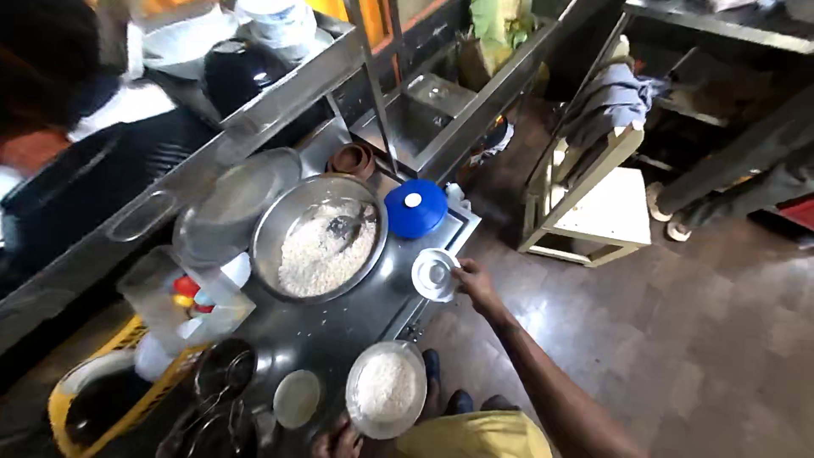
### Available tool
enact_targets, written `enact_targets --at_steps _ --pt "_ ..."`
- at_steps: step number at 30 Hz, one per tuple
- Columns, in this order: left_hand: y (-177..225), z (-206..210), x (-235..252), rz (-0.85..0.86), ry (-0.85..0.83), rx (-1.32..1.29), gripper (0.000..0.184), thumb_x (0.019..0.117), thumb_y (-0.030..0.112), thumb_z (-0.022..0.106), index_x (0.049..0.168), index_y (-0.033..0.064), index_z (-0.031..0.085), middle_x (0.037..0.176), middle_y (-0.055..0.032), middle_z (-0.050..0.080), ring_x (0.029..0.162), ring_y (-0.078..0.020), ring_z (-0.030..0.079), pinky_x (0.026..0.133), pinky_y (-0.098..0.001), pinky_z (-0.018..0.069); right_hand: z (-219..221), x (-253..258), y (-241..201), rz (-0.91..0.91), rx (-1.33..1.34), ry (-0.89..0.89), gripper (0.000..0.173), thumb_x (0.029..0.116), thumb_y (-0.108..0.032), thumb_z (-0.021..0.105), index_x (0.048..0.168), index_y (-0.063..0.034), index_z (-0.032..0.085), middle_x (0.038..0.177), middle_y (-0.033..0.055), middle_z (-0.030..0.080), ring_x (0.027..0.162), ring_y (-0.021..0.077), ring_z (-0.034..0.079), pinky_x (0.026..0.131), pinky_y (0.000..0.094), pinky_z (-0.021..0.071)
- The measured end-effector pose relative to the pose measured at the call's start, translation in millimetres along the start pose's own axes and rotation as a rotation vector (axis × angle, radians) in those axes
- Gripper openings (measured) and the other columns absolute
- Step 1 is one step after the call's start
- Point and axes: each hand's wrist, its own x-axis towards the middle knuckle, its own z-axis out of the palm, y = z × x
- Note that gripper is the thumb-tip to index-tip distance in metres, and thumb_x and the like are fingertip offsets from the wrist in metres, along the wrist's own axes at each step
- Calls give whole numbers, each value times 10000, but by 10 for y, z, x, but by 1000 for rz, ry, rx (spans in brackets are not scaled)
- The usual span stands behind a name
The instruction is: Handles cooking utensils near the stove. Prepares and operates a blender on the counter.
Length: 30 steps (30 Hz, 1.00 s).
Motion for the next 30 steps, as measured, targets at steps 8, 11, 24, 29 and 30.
enact_targets --at_steps 8,11,24,29,30 --pt "385 2610 867 237 -663 49 253 998 326 570 780 233 657 663 181 605 572 43 566 533 -159 495 -2954 -1216 -651 -219 666 170 336 1032 -268 493 1304 -99 593 1113 122 700 964 215 691 837 418 589" --pt "514 3877 660 247 -783 27 331 1017 410 519 771 231 649 652 166 609 543 31 562 513 -156 490 -3893 -1621 -563 -299 1075 211 452 1008 -449 502 1292 -122 632 1160 127 707 1044 236 699 893 448 590" --pt "994 8304 -1758 221 -1218 1 559 1073 477 325 739 129 608 551 71 551 449 -35 511 453 -209 472 -7215 -2700 -380 -877 -704 1042 319 928 -406 746 1216 -266 752 1280 57 664 1272 224 581 1039 435 534" --pt "995 9647 -2590 176 -1414 -77 558 970 618 551 683 149 649 547 74 564 447 -23 507 441 -197 453 -8430 -2700 283 -810 -940 1094 333 971 -485 672 1279 -362 704 1348 39 647 1375 272 512 1168 515 416" --pt "970 9927 -2747 163 -1458 -84 521 938 588 626 676 139 666 541 64 553 443 -29 490 436 -207 437 -8706 -2706 390 -801 -948 1139 338 973 -501 662 1284 -375 700 1363 29 639 1377 269 509 1165 516 416"
